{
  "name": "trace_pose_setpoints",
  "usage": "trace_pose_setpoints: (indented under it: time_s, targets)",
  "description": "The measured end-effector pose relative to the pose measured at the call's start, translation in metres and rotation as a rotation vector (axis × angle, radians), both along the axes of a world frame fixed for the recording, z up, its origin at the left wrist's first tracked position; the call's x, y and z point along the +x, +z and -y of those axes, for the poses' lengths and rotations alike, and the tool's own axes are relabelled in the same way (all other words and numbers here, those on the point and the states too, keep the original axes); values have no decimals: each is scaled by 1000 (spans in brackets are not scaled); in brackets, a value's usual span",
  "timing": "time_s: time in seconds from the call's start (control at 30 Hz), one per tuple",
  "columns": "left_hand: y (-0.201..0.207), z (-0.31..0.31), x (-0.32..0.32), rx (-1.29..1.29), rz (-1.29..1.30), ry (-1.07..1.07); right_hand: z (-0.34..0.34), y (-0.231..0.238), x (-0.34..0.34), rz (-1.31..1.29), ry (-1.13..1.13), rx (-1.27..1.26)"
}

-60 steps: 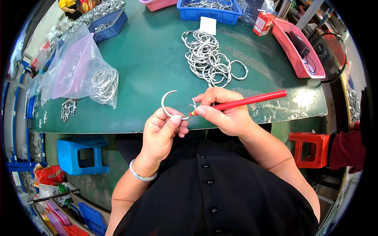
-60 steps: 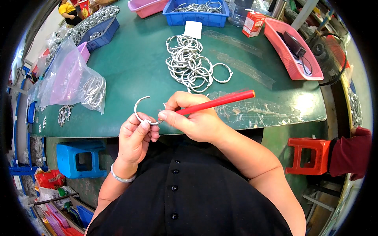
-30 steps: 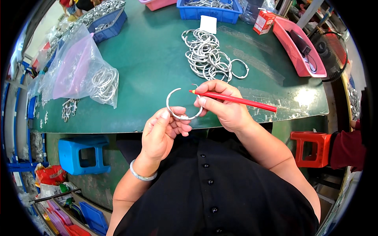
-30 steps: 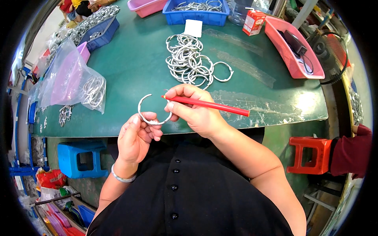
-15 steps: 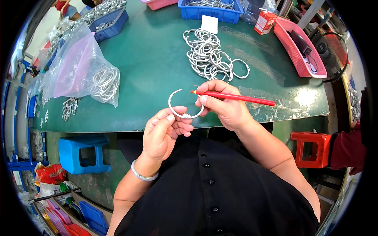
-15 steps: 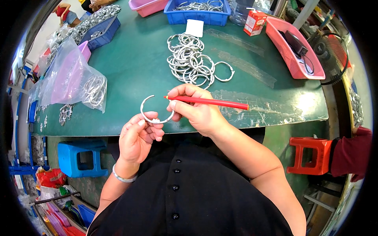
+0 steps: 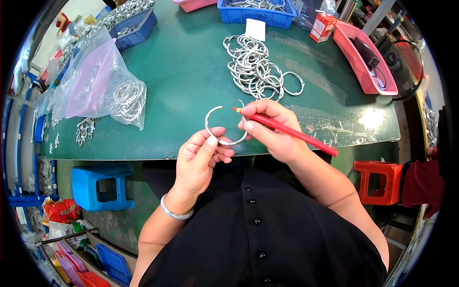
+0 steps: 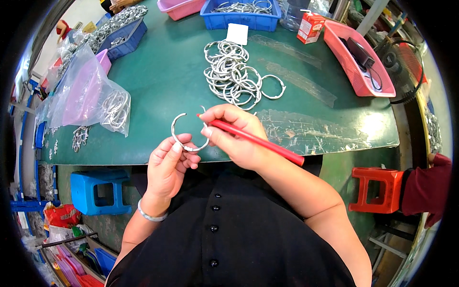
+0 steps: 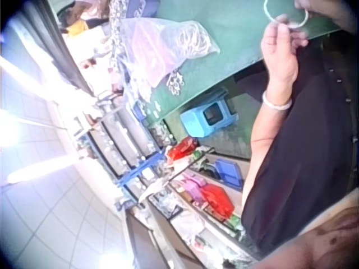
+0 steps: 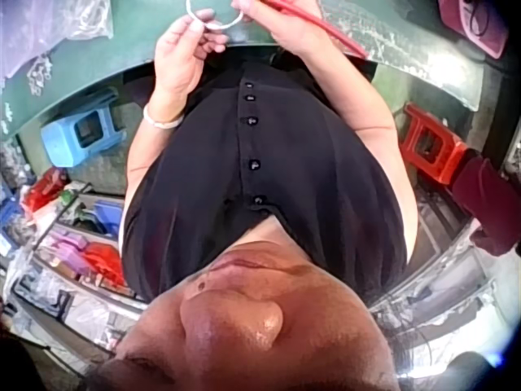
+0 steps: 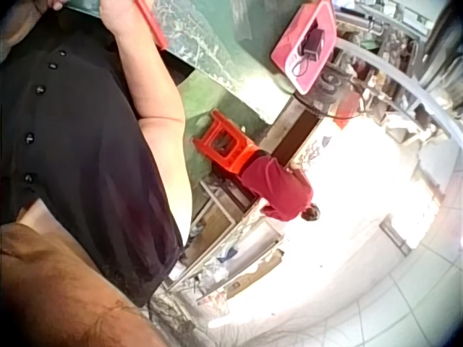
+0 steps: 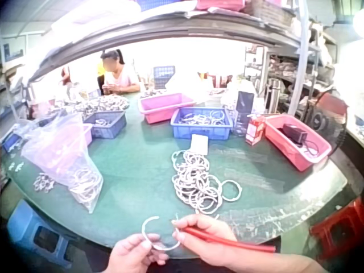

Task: The person cleans metal rings by hand and with a tool, picking them from a pile and placing them into a plastic bag after processing.

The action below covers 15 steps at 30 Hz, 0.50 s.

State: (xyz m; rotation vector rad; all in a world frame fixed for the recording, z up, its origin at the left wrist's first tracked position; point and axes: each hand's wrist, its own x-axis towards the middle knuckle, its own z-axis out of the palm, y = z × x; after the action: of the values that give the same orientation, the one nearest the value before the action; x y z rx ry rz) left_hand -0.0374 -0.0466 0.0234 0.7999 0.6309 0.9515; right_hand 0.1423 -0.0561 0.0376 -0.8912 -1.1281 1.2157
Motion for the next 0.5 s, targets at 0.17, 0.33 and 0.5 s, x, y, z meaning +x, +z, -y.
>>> trace_pose_setpoints:
  time_s: [0.17, 0.33, 0.5]
  targets:
    - [-9, 1, -4, -23, 92, -34, 14, 13, -3, 235, 94, 330]
    - [-10, -4, -6, -71, 67, -14, 10, 13, -1, 258, 87, 337]
    - [-4, -1, -5, -99, 35, 17, 11, 7, 0, 306, 12, 302]
